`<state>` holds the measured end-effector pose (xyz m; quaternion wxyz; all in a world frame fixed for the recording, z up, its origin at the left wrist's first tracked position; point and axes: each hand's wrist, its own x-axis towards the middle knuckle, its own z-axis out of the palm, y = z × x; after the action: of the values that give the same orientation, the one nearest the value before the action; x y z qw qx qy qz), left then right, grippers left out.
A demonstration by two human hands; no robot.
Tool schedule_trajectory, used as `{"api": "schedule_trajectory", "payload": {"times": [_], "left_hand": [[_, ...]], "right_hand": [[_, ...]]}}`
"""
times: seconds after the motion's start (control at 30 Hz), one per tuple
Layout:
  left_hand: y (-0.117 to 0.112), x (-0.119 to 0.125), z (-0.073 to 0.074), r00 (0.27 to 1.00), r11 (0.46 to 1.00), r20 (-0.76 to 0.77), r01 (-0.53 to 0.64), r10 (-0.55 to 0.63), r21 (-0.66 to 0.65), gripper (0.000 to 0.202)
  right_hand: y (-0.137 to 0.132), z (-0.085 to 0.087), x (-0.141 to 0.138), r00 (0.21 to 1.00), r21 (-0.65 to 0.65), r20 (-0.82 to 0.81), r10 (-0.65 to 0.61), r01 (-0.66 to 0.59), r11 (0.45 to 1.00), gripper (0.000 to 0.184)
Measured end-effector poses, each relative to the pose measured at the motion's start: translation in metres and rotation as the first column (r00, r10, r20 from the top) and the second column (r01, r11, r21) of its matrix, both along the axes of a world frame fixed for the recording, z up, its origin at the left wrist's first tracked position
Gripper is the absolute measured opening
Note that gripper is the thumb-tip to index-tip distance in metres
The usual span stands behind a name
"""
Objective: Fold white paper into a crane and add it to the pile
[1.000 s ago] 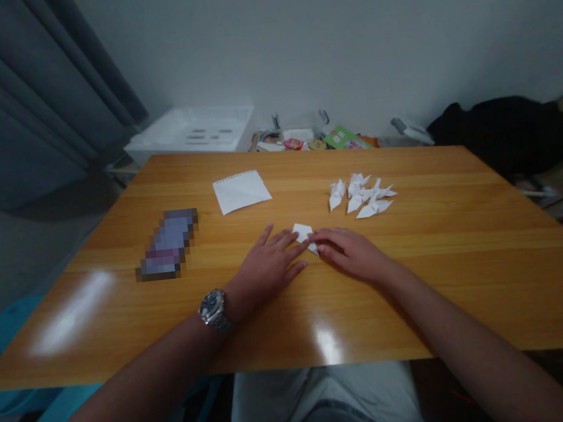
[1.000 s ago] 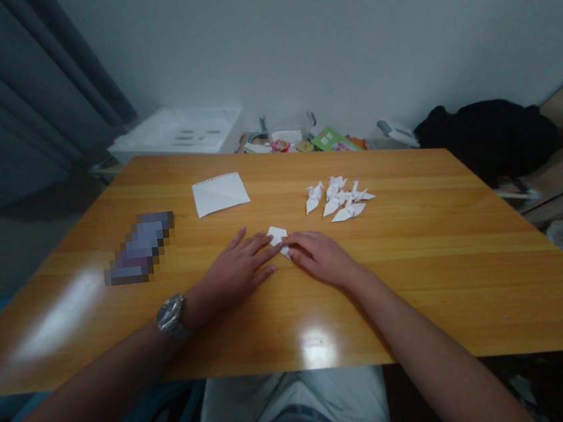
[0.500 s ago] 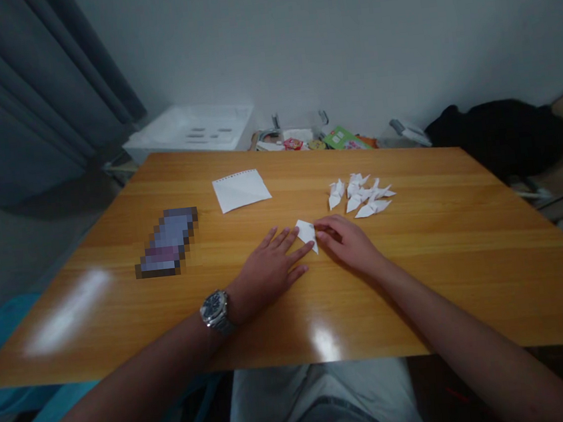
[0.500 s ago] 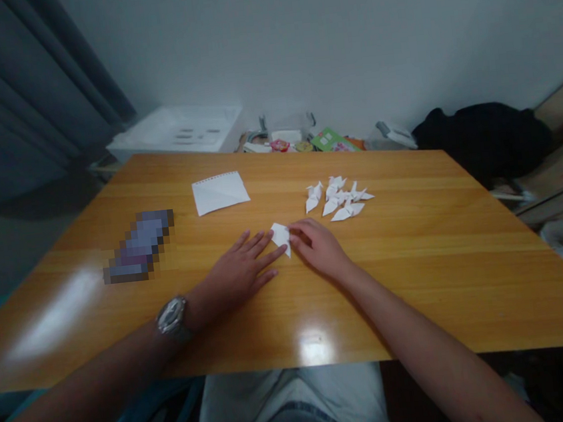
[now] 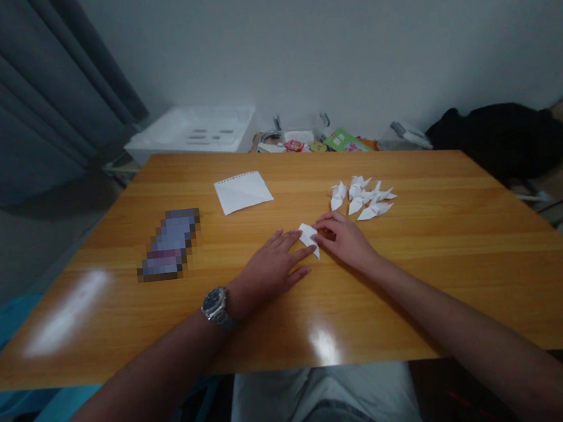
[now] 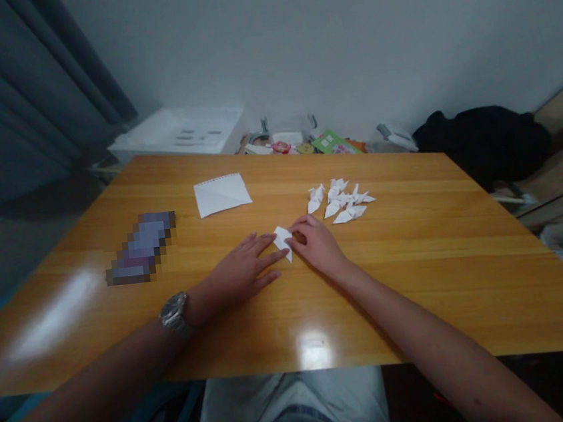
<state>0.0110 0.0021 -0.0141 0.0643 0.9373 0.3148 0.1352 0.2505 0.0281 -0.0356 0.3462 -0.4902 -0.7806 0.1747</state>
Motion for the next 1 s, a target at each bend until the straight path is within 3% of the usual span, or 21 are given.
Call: {"api": "schedule_trajectory", "payload": {"times": [0.17,0.27,0.4,0.63,0.8,1.0], "left_hand": [[0.002,0.0,-0.002,0.995,0.996,0.083,-0.045,0.052,-0.083,0.048],[0.005,0.0,-0.004,0.967,0.978,0.169,-0.172,0.191,-0.12,0.049],[0.011,0.001,-0.008,0.934,0.948,0.163,-0.306,0.317,-0.09,0.048],[0.011,0.002,-0.01,0.931,0.959,0.233,-0.264,0.282,-0.103,0.036],[0.007,0.003,-0.01,0.926,0.949,0.209,-0.309,0.314,-0.058,0.046],[0.01,0.001,-0.015,0.927,0.952,0.219,-0.293,0.305,-0.086,0.042]], "right_hand": [[-0.007,-0.002,-0.006,0.999,0.022,-0.027,-0.034,0.035,0.999,0.012],[-0.01,-0.002,-0.01,0.999,0.007,-0.014,-0.053,0.053,0.999,0.014],[-0.012,-0.003,-0.014,0.998,-0.008,0.012,-0.064,0.064,0.998,0.017],[-0.015,-0.002,-0.018,0.998,-0.017,0.045,-0.049,0.049,0.999,0.023],[-0.015,-0.001,-0.02,0.997,-0.016,0.071,-0.036,0.037,0.999,0.022],[-0.017,-0.001,-0.021,0.996,-0.008,0.085,-0.032,0.033,0.999,0.024]]}}
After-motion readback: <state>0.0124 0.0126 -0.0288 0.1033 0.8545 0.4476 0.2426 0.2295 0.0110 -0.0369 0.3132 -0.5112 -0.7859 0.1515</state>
